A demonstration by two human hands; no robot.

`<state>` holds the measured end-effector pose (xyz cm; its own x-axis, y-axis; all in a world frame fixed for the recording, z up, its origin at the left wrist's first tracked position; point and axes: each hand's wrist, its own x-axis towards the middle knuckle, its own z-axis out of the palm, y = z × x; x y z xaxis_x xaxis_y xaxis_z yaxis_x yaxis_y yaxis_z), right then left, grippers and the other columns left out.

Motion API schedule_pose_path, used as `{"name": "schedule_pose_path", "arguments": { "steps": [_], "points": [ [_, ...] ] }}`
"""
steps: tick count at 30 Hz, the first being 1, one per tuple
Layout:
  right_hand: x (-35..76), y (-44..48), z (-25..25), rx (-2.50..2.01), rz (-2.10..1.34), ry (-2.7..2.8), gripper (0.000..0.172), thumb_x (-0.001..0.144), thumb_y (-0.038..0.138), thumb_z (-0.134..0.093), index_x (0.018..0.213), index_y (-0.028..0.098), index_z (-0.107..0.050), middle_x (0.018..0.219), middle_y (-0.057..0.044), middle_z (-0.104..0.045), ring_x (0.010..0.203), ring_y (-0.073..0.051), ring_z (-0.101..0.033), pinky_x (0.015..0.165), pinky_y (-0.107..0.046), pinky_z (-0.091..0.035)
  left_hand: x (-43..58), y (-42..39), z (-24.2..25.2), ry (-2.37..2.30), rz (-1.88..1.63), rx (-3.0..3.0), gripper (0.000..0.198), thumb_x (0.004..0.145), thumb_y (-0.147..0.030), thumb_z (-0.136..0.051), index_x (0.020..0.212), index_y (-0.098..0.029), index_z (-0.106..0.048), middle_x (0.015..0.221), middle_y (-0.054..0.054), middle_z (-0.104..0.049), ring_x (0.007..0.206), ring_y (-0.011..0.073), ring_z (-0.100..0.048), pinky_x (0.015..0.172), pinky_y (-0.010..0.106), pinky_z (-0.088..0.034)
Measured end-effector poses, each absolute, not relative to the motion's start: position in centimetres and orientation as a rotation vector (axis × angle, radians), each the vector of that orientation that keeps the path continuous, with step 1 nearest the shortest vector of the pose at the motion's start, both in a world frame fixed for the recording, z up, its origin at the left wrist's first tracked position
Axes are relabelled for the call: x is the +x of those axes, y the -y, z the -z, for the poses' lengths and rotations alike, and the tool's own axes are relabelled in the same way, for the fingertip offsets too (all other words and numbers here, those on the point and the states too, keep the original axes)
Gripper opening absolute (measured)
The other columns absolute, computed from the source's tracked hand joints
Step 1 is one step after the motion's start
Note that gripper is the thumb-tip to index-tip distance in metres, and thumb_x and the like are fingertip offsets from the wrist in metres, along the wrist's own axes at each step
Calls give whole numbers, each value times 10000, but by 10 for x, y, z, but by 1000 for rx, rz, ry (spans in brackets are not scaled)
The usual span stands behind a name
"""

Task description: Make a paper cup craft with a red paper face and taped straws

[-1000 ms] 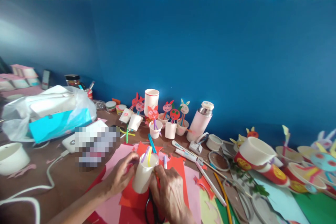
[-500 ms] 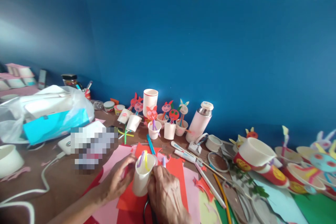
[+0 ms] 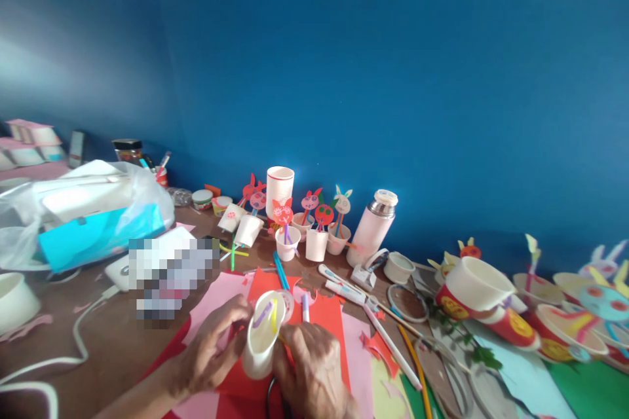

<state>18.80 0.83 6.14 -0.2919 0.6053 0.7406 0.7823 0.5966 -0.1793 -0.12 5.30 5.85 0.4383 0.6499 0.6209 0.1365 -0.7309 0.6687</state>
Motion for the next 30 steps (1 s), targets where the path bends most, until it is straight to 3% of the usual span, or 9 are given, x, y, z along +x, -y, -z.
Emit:
{"name": "schedule_pose_path", "arguments": {
  "steps": [16,30],
  "points": [
    [187,-10,-74,-1024,329,2041,113,838,145,-465,742,200,-483,486,27,-522,411,-115,-453,444,-234,-302,-5,-49,-62,-681,-1245,2248,96,810,-132,-406,853,-207,-448,777,55,-523,745,180,-509,708,305,-430],
    [192,-12,-62,-1032,293,2063,68,846,141,-475,833,198,-511,535,24,-538,459,-122,-469,484,-243,-315,-9,-53,-65,-674,-1168,2323,166,776,-67,-420,874,-200,-420,787,46,-498,762,177,-507,703,290,-431]
  ]
}}
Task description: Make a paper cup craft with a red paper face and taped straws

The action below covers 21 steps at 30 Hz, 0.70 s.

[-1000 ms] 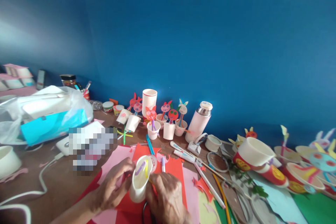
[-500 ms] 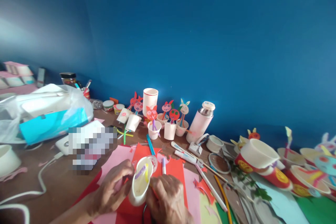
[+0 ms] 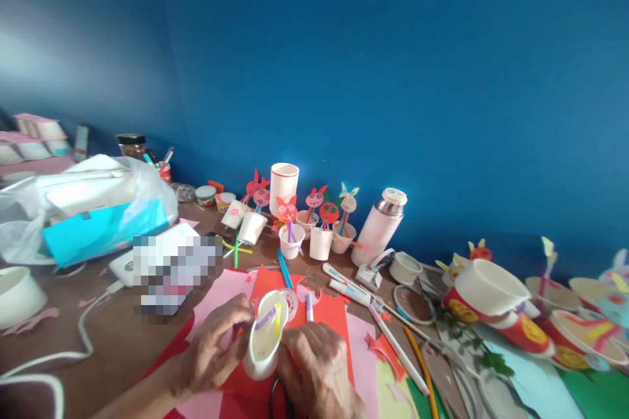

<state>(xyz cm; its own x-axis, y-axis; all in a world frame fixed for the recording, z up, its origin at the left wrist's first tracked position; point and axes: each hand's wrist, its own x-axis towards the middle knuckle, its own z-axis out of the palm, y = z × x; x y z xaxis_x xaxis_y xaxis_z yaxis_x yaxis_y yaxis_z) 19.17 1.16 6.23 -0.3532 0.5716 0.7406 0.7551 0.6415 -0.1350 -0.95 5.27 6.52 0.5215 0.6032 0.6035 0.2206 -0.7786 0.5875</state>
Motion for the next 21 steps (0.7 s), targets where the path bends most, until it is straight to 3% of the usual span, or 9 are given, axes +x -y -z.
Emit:
{"name": "schedule_pose_path", "arguments": {
  "steps": [13,21],
  "points": [
    [195,-15,-61,-976,171,2118,101,838,107,-477,802,199,-498,610,2,-520,525,-133,-425,497,-247,-314,-5,-55,-63,-558,-1281,2299,154,777,-61,-415,861,-189,-429,754,31,-472,706,158,-469,647,283,-413],
    [196,-15,-66,-932,115,2126,97,822,100,-496,840,195,-485,640,-13,-552,543,-139,-447,502,-250,-352,-6,-56,-64,-567,-1238,2438,209,768,-25,-424,896,-188,-436,802,49,-524,766,178,-481,743,336,-405]
  ]
}}
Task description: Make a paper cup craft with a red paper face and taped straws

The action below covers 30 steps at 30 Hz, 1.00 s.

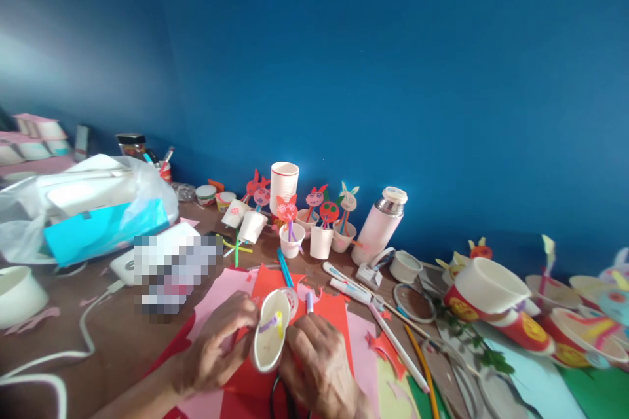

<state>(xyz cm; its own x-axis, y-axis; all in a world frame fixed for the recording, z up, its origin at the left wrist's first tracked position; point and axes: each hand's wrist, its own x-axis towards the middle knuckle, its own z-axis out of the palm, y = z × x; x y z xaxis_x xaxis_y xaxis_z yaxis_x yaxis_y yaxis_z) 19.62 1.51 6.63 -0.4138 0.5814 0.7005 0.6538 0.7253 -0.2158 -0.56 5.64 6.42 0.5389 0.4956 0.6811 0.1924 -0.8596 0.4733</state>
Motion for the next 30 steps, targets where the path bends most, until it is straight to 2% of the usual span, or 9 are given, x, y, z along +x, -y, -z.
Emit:
{"name": "schedule_pose_path", "arguments": {
  "steps": [9,18,30],
  "points": [
    [196,-16,-58,-922,174,2146,141,787,60,-496,826,195,-485,622,-9,-537,543,-145,-436,507,-256,-335,-6,-56,-61,-654,-1165,2498,154,788,-51,-417,856,-189,-421,807,54,-518,764,181,-488,727,334,-416],
    [198,-23,-45,-1050,130,2180,85,825,135,-473,777,205,-472,638,-10,-539,559,-154,-451,520,-263,-320,0,-63,-55,-731,-1163,2487,142,744,-75,-422,818,-193,-450,733,33,-502,681,178,-473,722,371,-387],
    [198,-23,-45,-1094,142,2204,61,807,167,-462,765,207,-481,642,-9,-543,571,-164,-475,543,-272,-321,-6,-71,-55,-874,-1045,2366,74,680,-153,-432,727,-203,-404,709,20,-485,668,180,-466,630,311,-380]
  ]
}}
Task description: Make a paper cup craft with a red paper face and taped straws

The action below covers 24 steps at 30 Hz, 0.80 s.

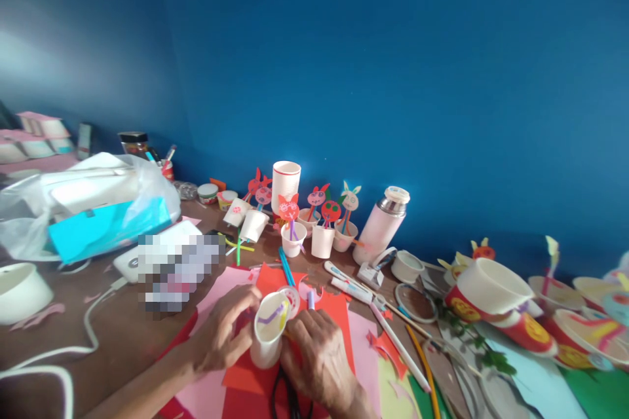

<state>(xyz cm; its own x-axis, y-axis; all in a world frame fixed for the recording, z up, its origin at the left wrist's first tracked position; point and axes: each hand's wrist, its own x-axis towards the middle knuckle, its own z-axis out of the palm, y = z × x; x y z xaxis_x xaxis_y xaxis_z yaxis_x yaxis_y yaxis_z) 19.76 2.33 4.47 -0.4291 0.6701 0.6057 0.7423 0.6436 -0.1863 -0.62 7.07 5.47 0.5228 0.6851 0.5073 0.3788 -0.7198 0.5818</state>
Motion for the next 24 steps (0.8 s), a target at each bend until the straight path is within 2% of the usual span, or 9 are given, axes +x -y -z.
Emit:
{"name": "schedule_pose_path", "arguments": {
  "steps": [11,18,24],
  "points": [
    [196,-21,-46,-1137,119,2131,77,828,179,-486,894,196,-521,687,-19,-594,603,-167,-540,562,-274,-374,-6,-70,-55,-933,-1031,2264,81,673,-148,-469,743,-190,-472,720,26,-540,684,178,-501,639,293,-413],
    [196,-22,-40,-1162,121,2123,60,829,174,-488,874,197,-520,677,-11,-581,597,-162,-535,553,-268,-373,-3,-68,-54,-953,-983,2206,100,706,-128,-478,777,-182,-524,715,28,-569,695,172,-531,656,278,-441],
    [196,-24,-40,-1155,180,2098,56,825,161,-469,832,191,-515,636,-5,-560,565,-155,-520,529,-264,-363,-3,-67,-56,-897,-938,2057,104,728,-108,-449,767,-177,-515,729,8,-573,660,129,-560,612,208,-451]
  ]
}}
